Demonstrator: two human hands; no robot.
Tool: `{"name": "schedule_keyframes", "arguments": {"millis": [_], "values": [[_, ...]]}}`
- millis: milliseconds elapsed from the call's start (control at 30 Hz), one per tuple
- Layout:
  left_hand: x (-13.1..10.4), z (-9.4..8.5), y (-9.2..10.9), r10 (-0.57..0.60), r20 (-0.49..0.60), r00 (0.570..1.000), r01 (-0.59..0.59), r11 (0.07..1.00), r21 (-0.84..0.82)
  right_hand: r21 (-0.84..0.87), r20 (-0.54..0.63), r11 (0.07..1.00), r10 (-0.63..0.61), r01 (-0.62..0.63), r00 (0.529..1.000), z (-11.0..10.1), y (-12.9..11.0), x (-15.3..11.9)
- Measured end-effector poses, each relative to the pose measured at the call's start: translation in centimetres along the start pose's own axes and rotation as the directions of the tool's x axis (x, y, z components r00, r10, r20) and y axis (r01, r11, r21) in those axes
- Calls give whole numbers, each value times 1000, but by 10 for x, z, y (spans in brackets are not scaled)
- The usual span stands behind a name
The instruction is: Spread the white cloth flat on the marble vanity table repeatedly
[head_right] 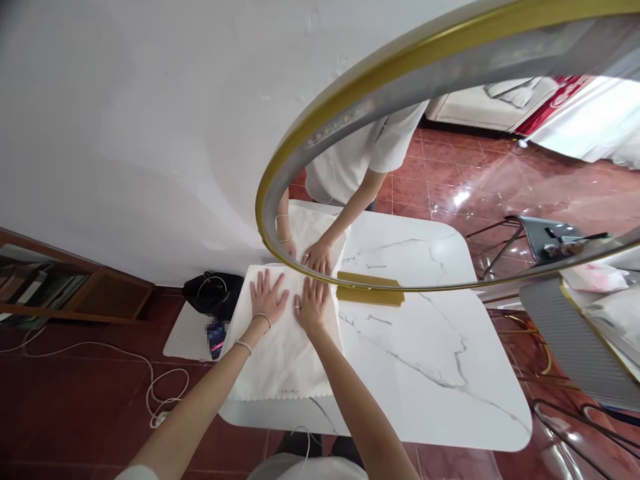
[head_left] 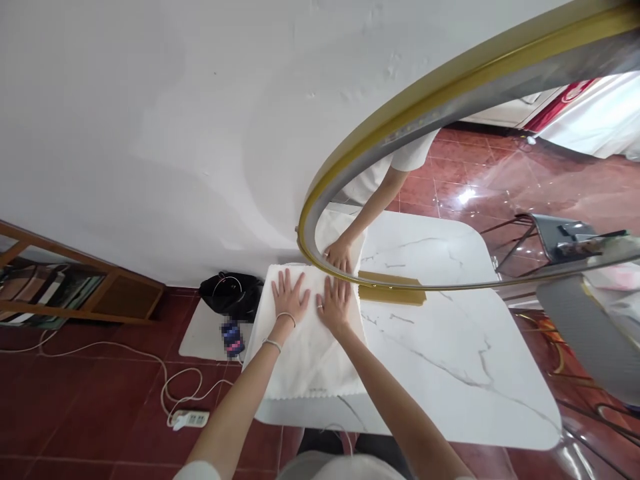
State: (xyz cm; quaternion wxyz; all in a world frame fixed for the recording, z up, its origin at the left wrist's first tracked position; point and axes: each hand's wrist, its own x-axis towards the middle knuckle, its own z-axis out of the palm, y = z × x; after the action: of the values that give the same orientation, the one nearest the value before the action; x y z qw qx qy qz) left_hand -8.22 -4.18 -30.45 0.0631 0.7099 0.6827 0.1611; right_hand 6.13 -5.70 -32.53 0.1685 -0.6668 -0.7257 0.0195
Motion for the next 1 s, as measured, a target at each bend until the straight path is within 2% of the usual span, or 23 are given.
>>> {"name": "schedule_keyframes", "arguments": {"millis": [200,300,400,500,567,633,667,767,900,967,1000], "values": [[49,1,-4,15,10,1000,-15,1000,12,0,85,998,58,-58,995,15,-7,55],[55,-1,-3,43,28,999,-44,999,2,-7,95,999,53,-52,994,11,-6,62],[29,-3,-1,131,58,990,-130,991,-19,-10,87,1000,-20,21,996,1,-3,45],[-20,-4,1,192,72,979,-191,981,-18,-12,56,987,-161,162,985,-10,-1,7],[-49,-4,2,208,74,975,-208,978,-4,-14,42,978,-209,209,977,-14,1,-19],[-64,-4,3,224,85,971,-225,974,5,-11,45,977,-210,211,977,-15,1,-36],[-64,-4,3,234,95,968,-235,972,3,-6,49,978,-209,210,977,-14,0,-38],[-36,-4,0,256,129,958,-256,967,-15,11,61,981,-196,196,979,-9,-2,-21],[19,-4,-6,244,134,960,-241,970,-40,18,114,990,-142,141,983,3,-7,28],[27,-6,-10,184,101,978,-181,983,-36,8,125,992,-127,127,984,7,-8,44],[23,-7,-13,132,79,988,-131,991,-26,6,113,992,-124,124,986,8,-9,48]]}}
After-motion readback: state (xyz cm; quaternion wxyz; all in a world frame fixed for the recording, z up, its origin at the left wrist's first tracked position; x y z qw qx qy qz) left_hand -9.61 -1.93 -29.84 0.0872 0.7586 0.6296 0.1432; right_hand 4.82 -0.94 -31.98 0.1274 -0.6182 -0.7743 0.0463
